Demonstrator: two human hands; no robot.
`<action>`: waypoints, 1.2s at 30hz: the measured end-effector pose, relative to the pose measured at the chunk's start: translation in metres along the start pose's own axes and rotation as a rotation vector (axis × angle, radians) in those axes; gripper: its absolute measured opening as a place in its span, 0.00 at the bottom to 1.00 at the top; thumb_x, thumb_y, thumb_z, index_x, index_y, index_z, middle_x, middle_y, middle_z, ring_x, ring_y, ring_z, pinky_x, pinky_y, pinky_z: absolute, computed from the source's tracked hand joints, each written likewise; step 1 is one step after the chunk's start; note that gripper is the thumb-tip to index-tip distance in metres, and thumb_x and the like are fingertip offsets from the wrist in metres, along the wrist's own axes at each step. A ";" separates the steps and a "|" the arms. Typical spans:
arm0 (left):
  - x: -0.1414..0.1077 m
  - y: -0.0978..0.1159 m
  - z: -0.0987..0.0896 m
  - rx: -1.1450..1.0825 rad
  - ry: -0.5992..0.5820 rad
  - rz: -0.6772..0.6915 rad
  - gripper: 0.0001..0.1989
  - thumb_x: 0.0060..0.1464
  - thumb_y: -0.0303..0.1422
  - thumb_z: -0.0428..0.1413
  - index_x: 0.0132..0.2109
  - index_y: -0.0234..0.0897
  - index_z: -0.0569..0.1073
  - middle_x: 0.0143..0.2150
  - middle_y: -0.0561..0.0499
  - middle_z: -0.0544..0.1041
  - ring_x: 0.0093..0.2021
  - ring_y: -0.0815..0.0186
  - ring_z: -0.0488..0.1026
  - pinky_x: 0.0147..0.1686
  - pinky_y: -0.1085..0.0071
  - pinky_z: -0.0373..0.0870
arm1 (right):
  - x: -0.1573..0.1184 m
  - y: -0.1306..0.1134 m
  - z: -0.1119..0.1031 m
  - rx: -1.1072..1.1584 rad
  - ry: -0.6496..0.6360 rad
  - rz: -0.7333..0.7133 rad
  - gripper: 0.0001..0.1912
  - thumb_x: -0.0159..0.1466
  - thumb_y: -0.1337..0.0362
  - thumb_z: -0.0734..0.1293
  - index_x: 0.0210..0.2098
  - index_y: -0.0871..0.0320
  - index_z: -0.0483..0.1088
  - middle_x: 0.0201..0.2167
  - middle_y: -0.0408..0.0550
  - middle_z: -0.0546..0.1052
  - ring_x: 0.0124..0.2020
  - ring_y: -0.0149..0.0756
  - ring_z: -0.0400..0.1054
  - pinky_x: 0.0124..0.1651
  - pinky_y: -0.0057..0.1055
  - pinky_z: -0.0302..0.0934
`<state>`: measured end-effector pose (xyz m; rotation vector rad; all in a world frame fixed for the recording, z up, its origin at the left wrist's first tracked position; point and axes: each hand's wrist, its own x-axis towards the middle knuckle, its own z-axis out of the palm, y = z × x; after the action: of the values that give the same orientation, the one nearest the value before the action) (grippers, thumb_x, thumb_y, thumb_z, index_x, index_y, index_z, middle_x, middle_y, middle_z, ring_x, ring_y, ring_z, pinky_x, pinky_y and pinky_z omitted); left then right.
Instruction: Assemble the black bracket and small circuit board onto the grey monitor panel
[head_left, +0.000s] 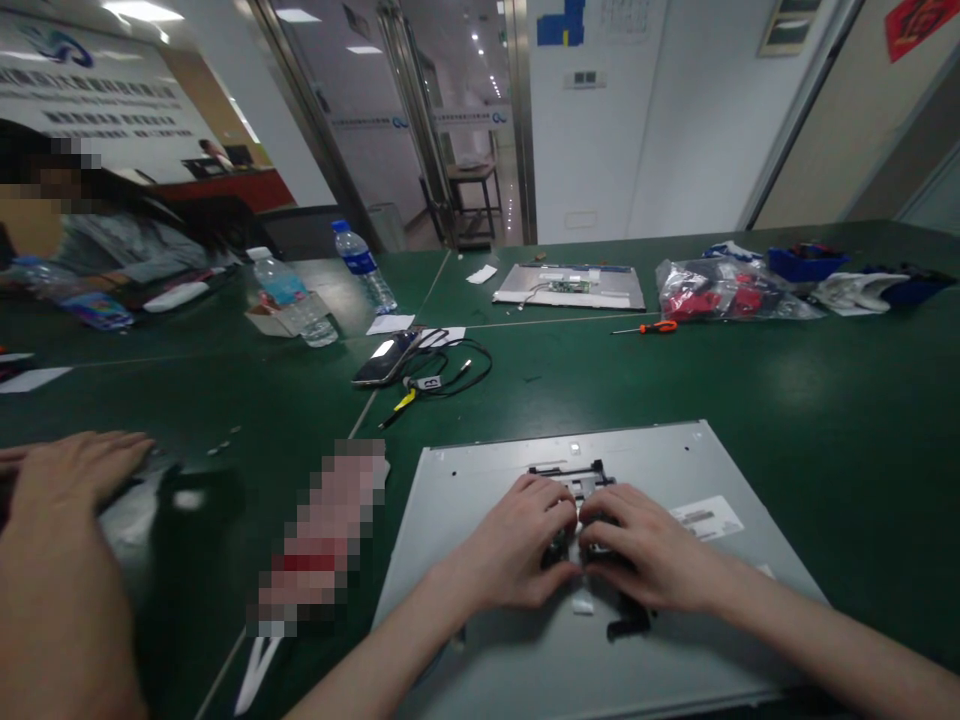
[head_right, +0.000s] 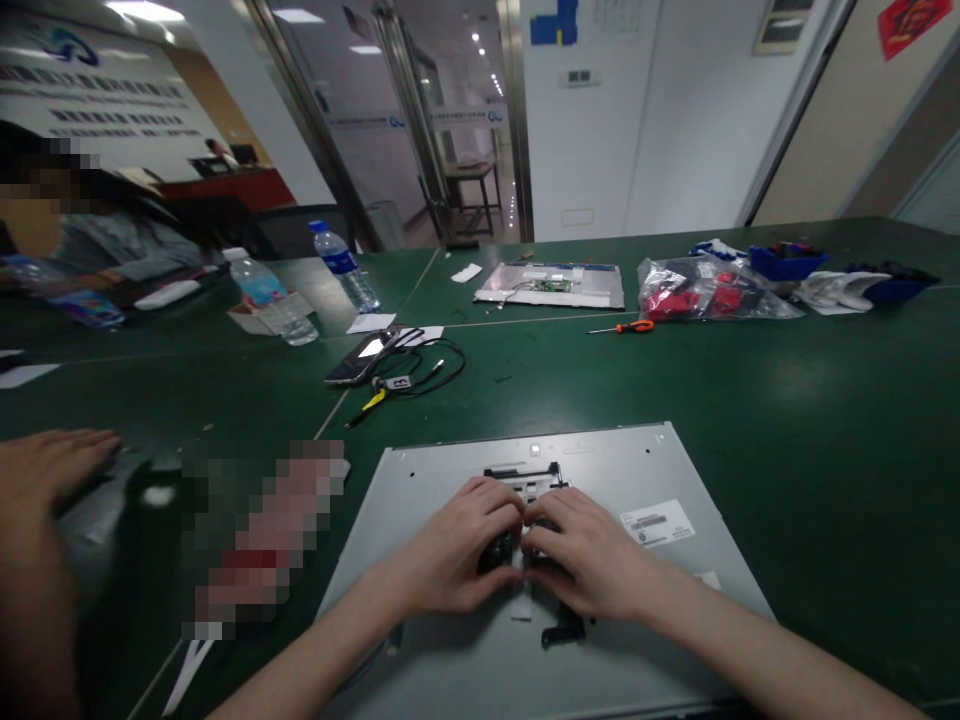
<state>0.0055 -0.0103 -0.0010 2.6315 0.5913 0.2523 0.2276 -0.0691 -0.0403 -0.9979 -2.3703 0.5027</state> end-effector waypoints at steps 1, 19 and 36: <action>0.000 0.000 0.000 0.003 0.000 0.001 0.17 0.51 0.33 0.62 0.48 0.39 0.70 0.48 0.45 0.73 0.49 0.53 0.70 0.53 0.52 0.64 | 0.000 0.000 0.000 -0.002 0.004 -0.007 0.07 0.66 0.68 0.67 0.45 0.56 0.70 0.49 0.52 0.73 0.50 0.44 0.66 0.51 0.43 0.63; 0.000 0.000 0.004 0.036 0.021 -0.016 0.15 0.53 0.34 0.64 0.45 0.37 0.70 0.49 0.44 0.72 0.50 0.52 0.69 0.54 0.52 0.65 | 0.002 0.008 0.001 0.058 0.122 0.094 0.08 0.68 0.66 0.67 0.47 0.55 0.72 0.46 0.49 0.77 0.49 0.42 0.68 0.54 0.43 0.63; -0.003 0.002 0.001 -0.024 0.047 -0.047 0.19 0.51 0.34 0.66 0.48 0.38 0.71 0.53 0.43 0.70 0.53 0.51 0.66 0.55 0.52 0.65 | 0.006 0.002 -0.005 0.162 -0.027 0.051 0.19 0.66 0.65 0.68 0.57 0.55 0.71 0.56 0.51 0.75 0.60 0.45 0.64 0.63 0.48 0.58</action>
<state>0.0035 -0.0135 -0.0015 2.5912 0.6602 0.3062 0.2281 -0.0624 -0.0357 -0.9855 -2.2900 0.7190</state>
